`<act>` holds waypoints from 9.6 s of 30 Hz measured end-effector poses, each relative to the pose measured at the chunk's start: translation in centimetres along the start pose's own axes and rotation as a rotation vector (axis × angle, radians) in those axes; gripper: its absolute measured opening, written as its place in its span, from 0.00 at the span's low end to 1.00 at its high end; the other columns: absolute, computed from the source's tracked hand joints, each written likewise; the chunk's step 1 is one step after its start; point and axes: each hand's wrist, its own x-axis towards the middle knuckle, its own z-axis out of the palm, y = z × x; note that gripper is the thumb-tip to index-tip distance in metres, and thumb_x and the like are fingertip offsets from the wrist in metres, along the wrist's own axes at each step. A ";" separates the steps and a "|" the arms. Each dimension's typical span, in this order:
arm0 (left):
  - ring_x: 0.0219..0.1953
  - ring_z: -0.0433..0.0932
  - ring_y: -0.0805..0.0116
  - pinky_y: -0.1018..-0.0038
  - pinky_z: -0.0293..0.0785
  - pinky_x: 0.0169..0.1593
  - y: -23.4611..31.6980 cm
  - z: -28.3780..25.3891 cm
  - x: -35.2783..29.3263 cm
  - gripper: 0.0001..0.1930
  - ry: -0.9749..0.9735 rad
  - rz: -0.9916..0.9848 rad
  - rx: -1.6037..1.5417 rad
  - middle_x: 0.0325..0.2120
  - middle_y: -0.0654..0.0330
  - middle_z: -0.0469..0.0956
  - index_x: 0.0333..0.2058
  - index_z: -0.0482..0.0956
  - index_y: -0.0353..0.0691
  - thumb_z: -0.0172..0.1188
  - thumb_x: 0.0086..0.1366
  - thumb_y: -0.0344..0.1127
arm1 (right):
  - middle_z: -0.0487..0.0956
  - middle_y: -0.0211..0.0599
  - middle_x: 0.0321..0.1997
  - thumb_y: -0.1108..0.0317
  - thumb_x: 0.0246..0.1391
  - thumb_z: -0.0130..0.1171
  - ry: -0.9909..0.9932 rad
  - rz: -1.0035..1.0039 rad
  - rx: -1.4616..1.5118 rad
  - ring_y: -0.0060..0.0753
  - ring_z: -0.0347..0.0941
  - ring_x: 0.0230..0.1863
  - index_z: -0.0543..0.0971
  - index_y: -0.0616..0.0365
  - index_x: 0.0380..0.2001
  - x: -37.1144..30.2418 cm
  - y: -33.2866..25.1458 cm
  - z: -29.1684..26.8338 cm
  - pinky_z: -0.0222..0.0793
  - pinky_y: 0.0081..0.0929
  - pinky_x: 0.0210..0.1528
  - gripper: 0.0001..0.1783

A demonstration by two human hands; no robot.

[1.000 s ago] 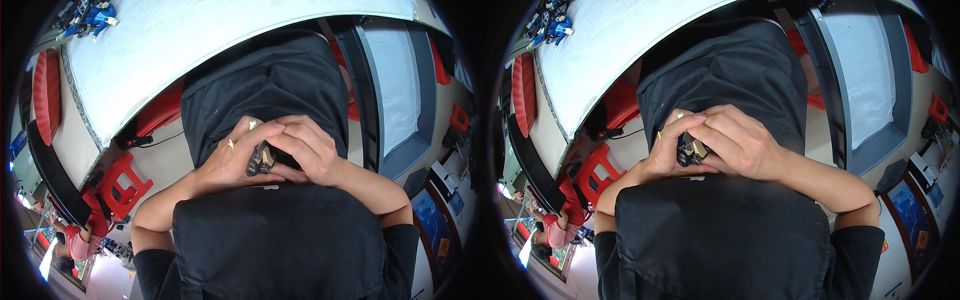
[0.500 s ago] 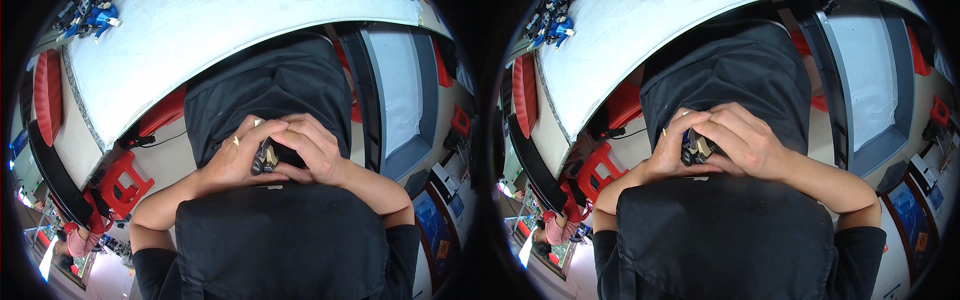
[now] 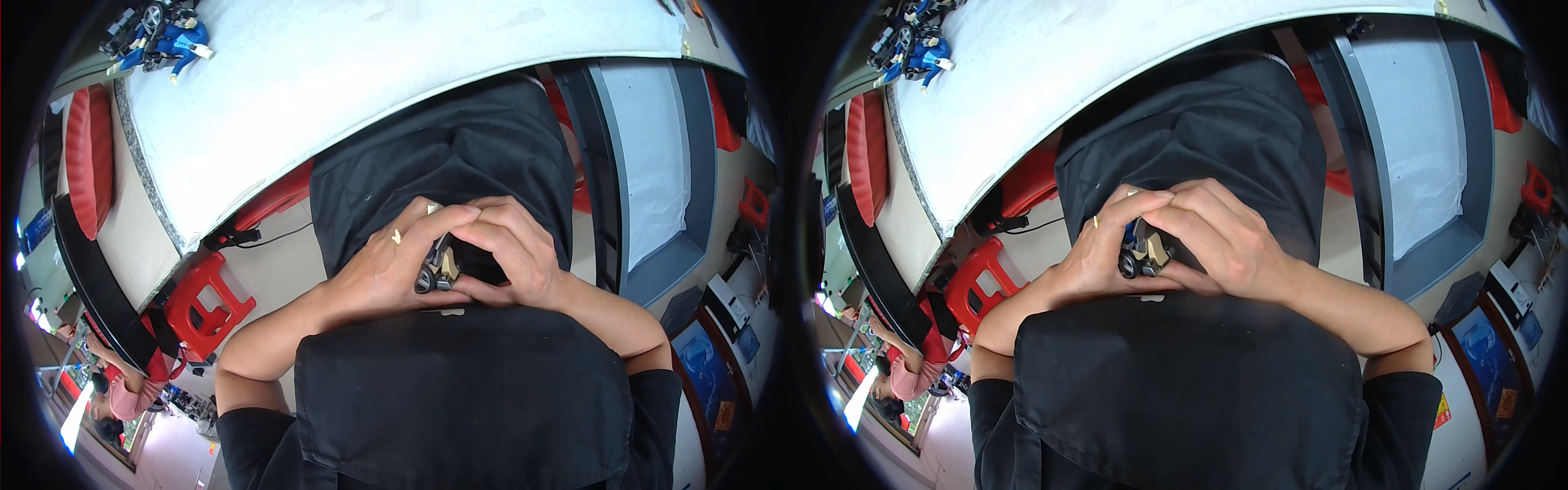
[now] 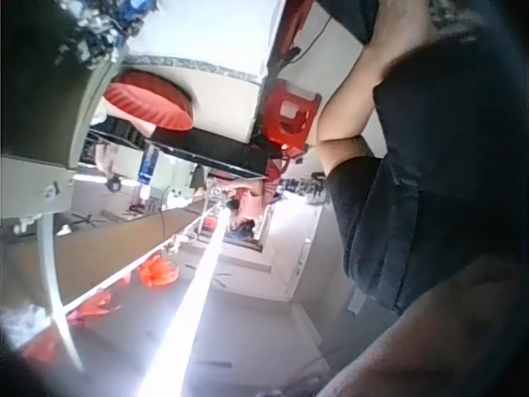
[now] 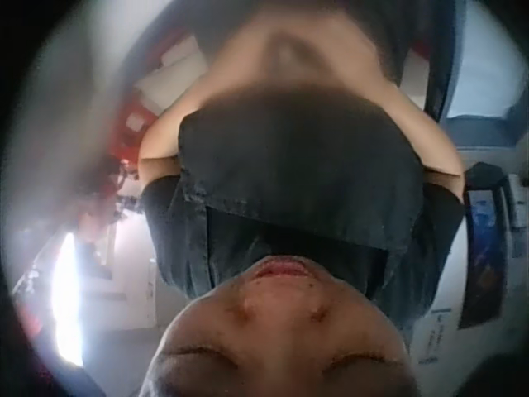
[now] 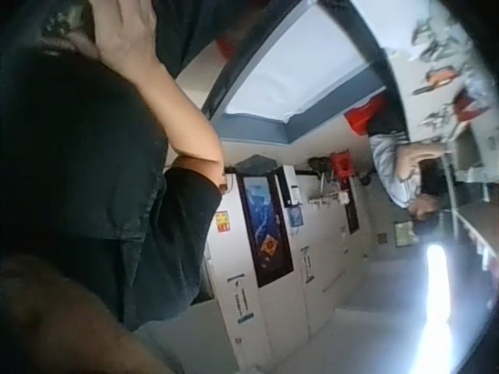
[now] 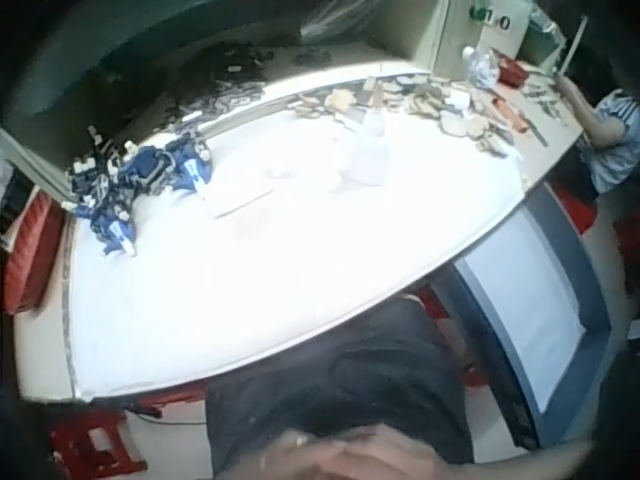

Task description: The person assembles toy figures by applying glue from a squeeze bottle to the parts, attaching small panels by hand, and placing the assembled figures into a tray.

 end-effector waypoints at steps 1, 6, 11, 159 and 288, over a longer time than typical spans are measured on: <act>0.40 0.71 0.52 0.65 0.71 0.40 0.0 -0.3 0.3 0.45 0.001 0.005 0.006 0.41 0.51 0.67 0.56 0.55 0.45 0.73 0.41 0.35 | 0.72 0.44 0.35 0.70 0.30 0.66 0.003 -0.007 -0.003 0.44 0.72 0.36 0.73 0.68 0.36 0.2 0.0 -0.1 0.70 0.31 0.36 0.25; 0.50 0.68 0.51 0.63 0.67 0.51 -0.4 -1.1 1.0 0.52 0.156 0.072 -0.030 0.51 0.47 0.63 0.60 0.49 0.44 0.74 0.39 0.38 | 0.73 0.44 0.38 0.74 0.26 0.66 0.039 -0.026 -0.071 0.45 0.71 0.39 0.73 0.67 0.40 1.8 0.0 -0.5 0.71 0.32 0.38 0.29; 0.54 0.64 0.62 0.66 0.60 0.56 0.6 0.3 0.7 0.37 0.338 -0.218 -0.792 0.53 0.50 0.62 0.63 0.43 0.44 0.54 0.60 0.33 | 0.72 0.44 0.39 0.76 0.25 0.66 0.018 0.002 -0.106 0.45 0.71 0.39 0.73 0.67 0.41 1.9 0.0 -0.6 0.71 0.33 0.38 0.31; 0.38 0.73 0.63 0.72 0.72 0.37 2.0 4.6 14.7 0.39 -0.432 -0.361 -1.181 0.52 0.49 0.59 0.63 0.29 0.61 0.47 0.63 0.39 | 0.73 0.42 0.50 0.71 0.37 0.67 0.064 0.309 0.021 0.44 0.67 0.54 0.71 0.59 0.49 -3.8 2.2 -13.0 0.62 0.34 0.56 0.31; 0.43 0.72 0.55 0.68 0.72 0.43 -0.4 -10.1 6.2 0.31 0.797 0.211 0.609 0.47 0.53 0.70 0.46 0.75 0.53 0.62 0.41 0.18 | 0.75 0.40 0.32 0.77 0.29 0.73 0.444 -0.189 0.113 0.29 0.73 0.30 0.74 0.61 0.34 9.7 5.2 0.3 0.71 0.19 0.29 0.24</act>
